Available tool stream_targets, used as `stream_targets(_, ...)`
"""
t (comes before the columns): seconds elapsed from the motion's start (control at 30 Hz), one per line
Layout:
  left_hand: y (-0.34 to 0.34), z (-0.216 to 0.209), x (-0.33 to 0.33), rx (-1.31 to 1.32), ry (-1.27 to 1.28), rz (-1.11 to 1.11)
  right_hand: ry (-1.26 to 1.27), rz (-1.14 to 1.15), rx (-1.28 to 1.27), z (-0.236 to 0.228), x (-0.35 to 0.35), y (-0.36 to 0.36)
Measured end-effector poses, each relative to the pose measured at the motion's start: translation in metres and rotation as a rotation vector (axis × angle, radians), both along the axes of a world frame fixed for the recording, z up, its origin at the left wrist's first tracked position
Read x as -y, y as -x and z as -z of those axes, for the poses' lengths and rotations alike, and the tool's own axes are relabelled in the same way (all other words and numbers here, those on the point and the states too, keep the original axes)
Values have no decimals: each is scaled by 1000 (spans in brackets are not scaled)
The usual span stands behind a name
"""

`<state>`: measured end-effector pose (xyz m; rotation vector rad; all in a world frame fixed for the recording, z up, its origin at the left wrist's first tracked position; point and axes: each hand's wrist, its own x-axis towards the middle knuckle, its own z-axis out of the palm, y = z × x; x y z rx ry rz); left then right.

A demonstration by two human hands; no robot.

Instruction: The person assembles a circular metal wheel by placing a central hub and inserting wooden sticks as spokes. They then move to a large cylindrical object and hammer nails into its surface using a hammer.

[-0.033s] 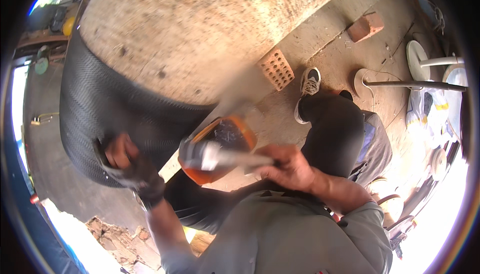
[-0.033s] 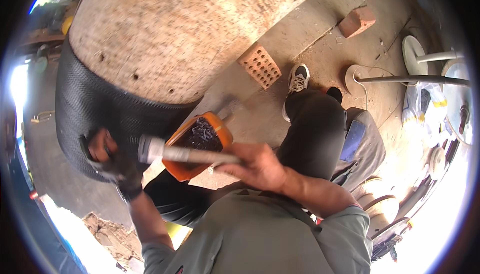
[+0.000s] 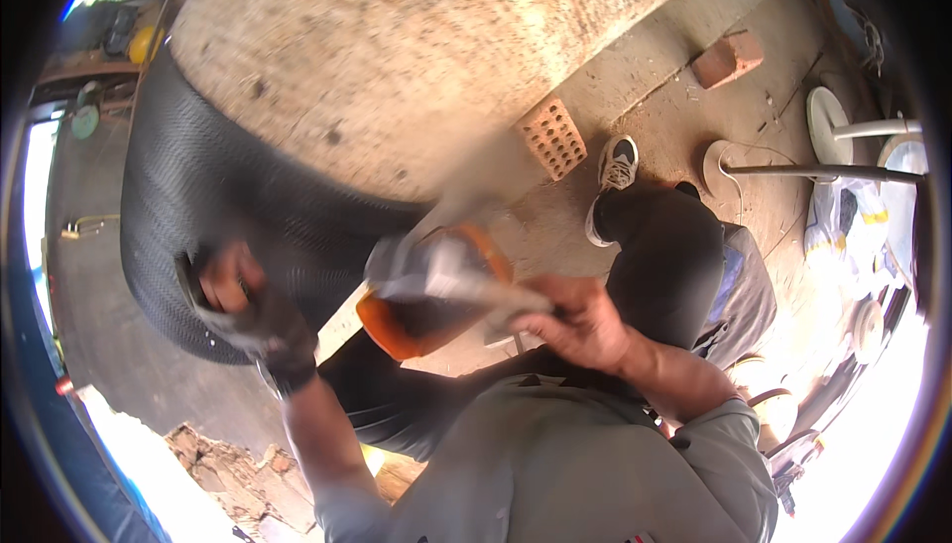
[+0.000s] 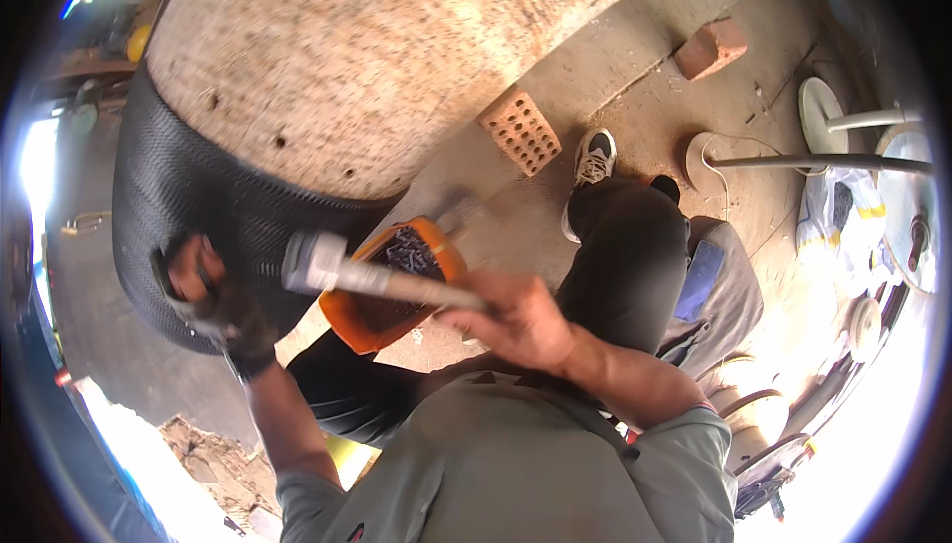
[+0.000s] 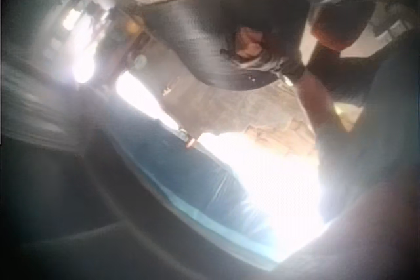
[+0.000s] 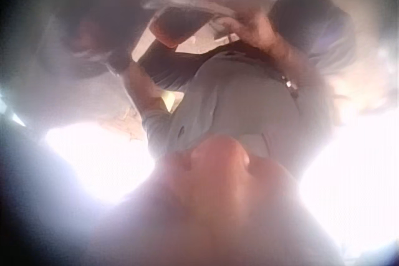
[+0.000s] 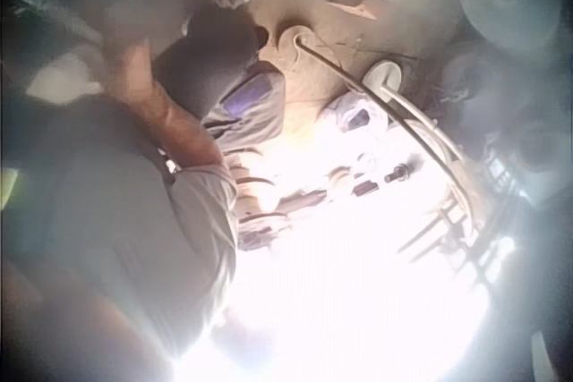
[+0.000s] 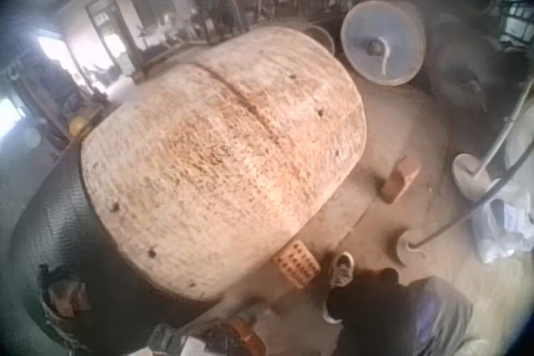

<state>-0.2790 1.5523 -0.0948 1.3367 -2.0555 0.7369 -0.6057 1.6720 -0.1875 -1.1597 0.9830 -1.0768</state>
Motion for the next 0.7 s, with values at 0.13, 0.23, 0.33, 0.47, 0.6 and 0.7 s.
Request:
stream_targets(0.13,-18,-5,58,-112,212,-60,254,179,-227,-25,21,17)
stream_targets(0.23,-29,-12,70,13,234,49,225,429,-383,-39,39,12)
stream_targets(0.33,-35,-19,71,65,287,-1,-34,488,-309,-55,59,-6)
stream_targets(0.47,-40,-34,78,102,300,-39,242,448,-258,-75,66,-16)
stream_targets(0.6,-41,-44,90,78,343,74,269,358,-479,-68,67,-28)
stream_targets(0.7,-43,-40,90,52,315,51,331,298,-531,-61,64,-30)
